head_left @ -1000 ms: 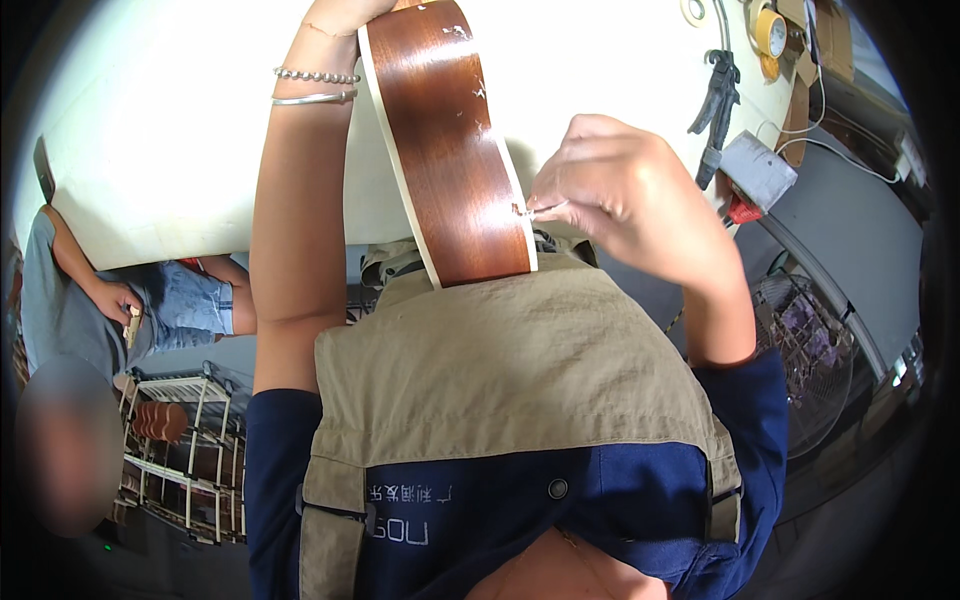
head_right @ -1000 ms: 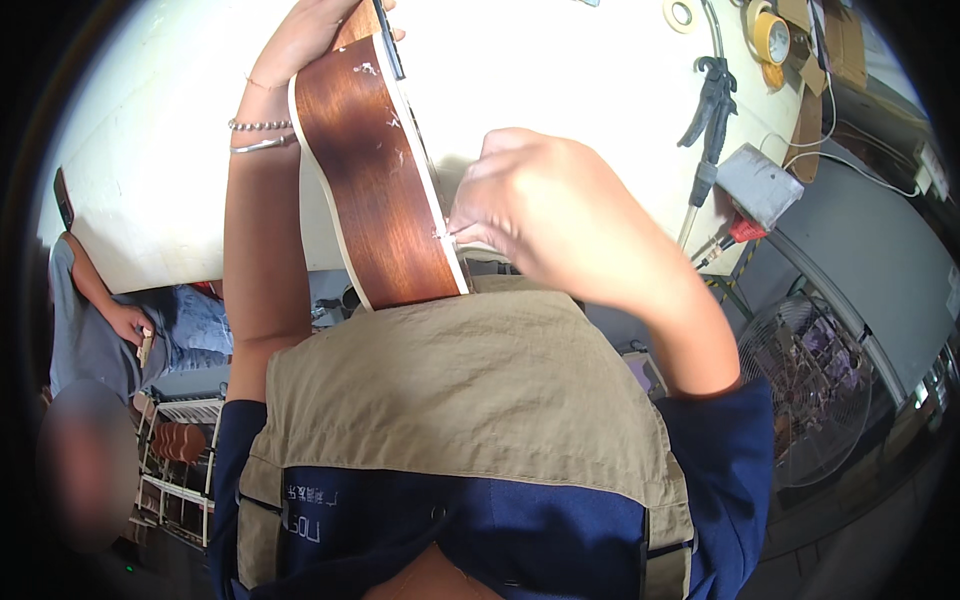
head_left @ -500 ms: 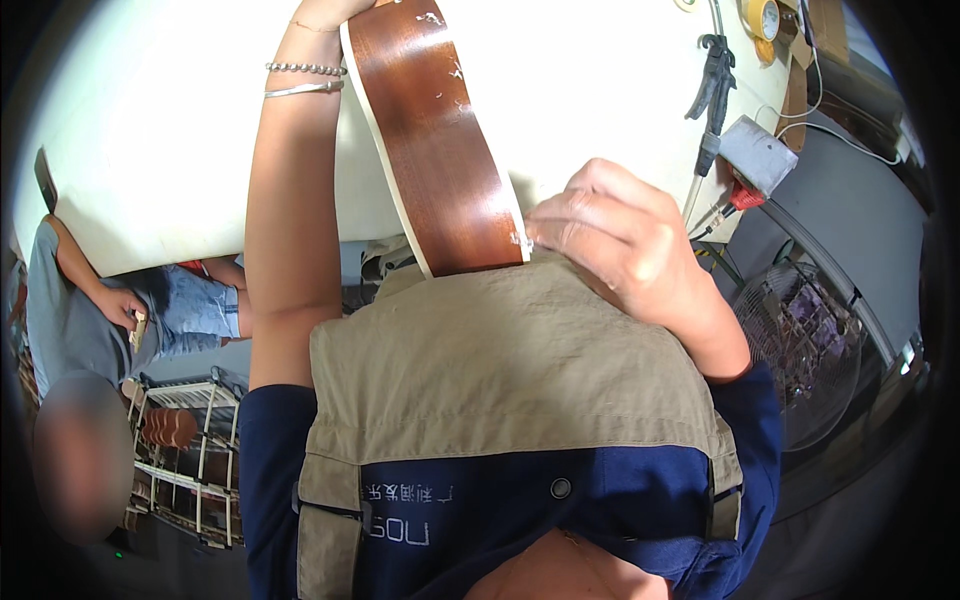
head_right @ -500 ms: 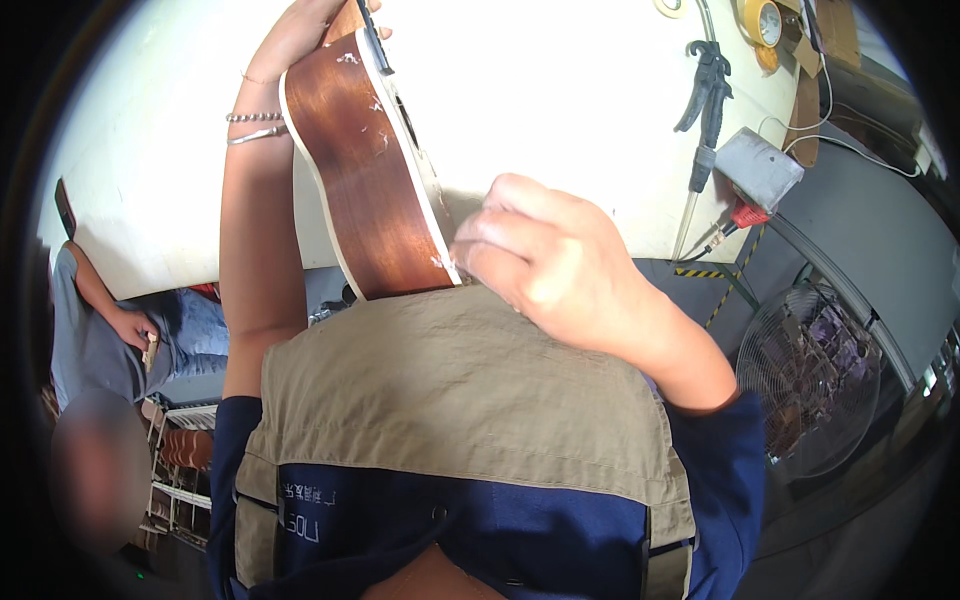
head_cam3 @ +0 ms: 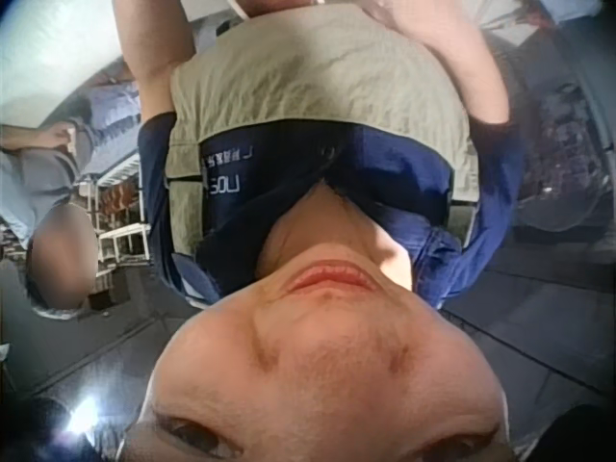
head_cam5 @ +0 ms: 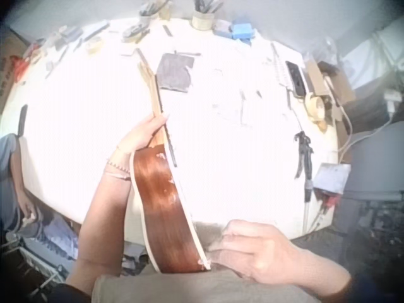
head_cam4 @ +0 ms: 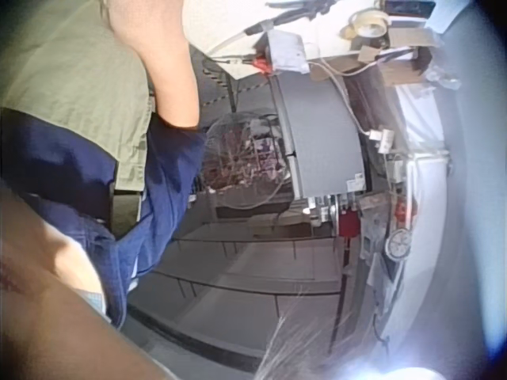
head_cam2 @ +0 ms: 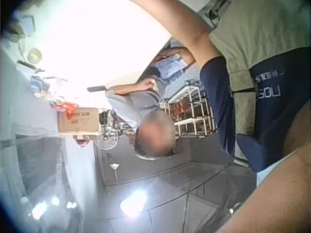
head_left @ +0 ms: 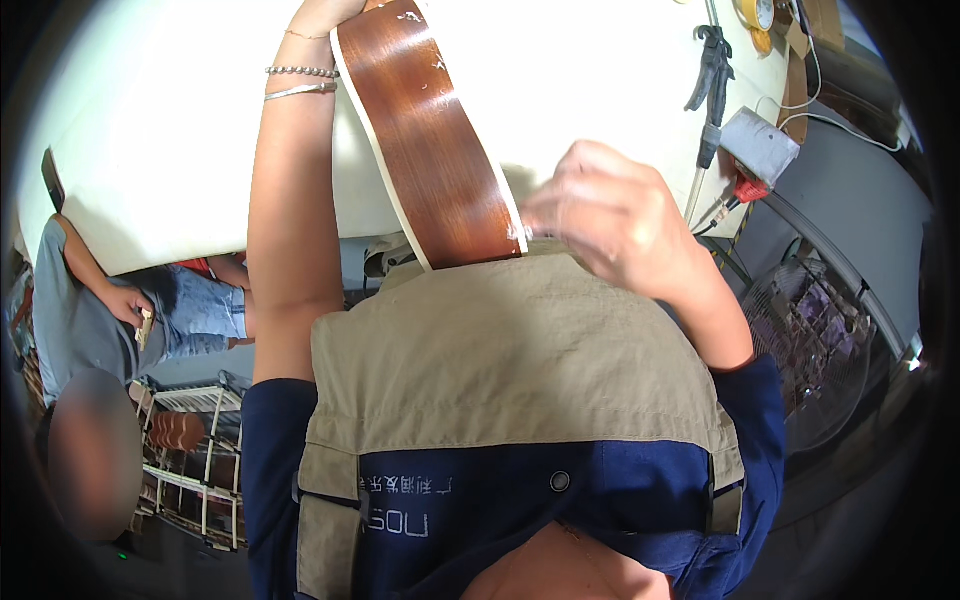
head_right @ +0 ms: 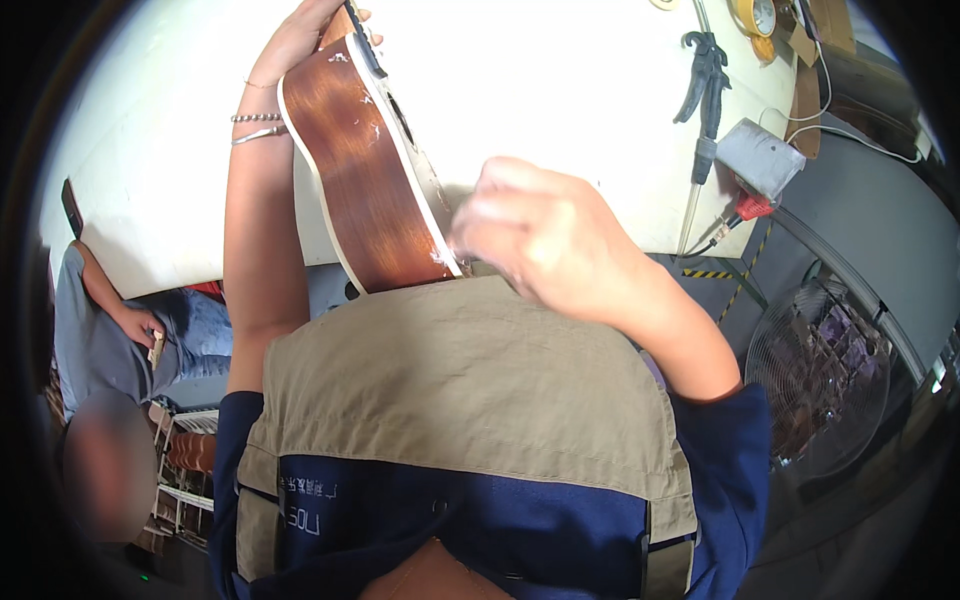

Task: The person scrapes the edges of a wooden guitar body with a small metal tool, working around the soundhole and along the sides. The person rotates the guitar to access different areas and continues scraping the edges. The person then wipes the guitar body with a cloth.

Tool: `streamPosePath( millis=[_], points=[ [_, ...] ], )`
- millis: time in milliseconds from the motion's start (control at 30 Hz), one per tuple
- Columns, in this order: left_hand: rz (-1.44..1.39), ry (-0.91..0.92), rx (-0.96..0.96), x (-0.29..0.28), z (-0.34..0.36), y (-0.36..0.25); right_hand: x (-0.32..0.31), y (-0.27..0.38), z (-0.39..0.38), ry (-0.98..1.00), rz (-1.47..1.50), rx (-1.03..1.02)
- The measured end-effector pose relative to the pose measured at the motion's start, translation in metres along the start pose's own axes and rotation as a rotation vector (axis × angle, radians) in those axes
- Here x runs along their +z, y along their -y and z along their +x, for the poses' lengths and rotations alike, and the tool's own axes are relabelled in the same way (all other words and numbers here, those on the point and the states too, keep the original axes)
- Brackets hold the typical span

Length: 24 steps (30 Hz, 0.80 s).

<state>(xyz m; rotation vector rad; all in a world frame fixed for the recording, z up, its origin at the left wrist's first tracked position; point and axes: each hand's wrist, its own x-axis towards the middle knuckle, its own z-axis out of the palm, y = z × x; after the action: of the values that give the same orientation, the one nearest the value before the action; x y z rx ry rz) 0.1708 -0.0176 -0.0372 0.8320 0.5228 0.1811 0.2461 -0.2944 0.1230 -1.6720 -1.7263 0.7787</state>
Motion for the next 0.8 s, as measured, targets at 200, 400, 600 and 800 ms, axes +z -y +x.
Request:
streamPosePath(
  millis=[200, 400, 600, 800],
  points=[
    [0.014, -0.065, -0.017, 0.002, -0.002, -0.001, 0.009, -0.03, -0.004, 0.025, 0.335, 0.177],
    [0.142, -0.106, -0.022, -0.008, 0.006, 0.002, 0.003, -0.06, 0.059, 0.286, 0.185, 0.118],
    [0.14, -0.151, -0.023, -0.006, -0.003, 0.0, 0.003, -0.038, 0.03, 0.247, 0.28, 0.153],
    [0.046, -0.087, -0.044, 0.01, -0.002, -0.003, 0.0, -0.047, 0.055, 0.343, 0.352, 0.308]
  ],
)
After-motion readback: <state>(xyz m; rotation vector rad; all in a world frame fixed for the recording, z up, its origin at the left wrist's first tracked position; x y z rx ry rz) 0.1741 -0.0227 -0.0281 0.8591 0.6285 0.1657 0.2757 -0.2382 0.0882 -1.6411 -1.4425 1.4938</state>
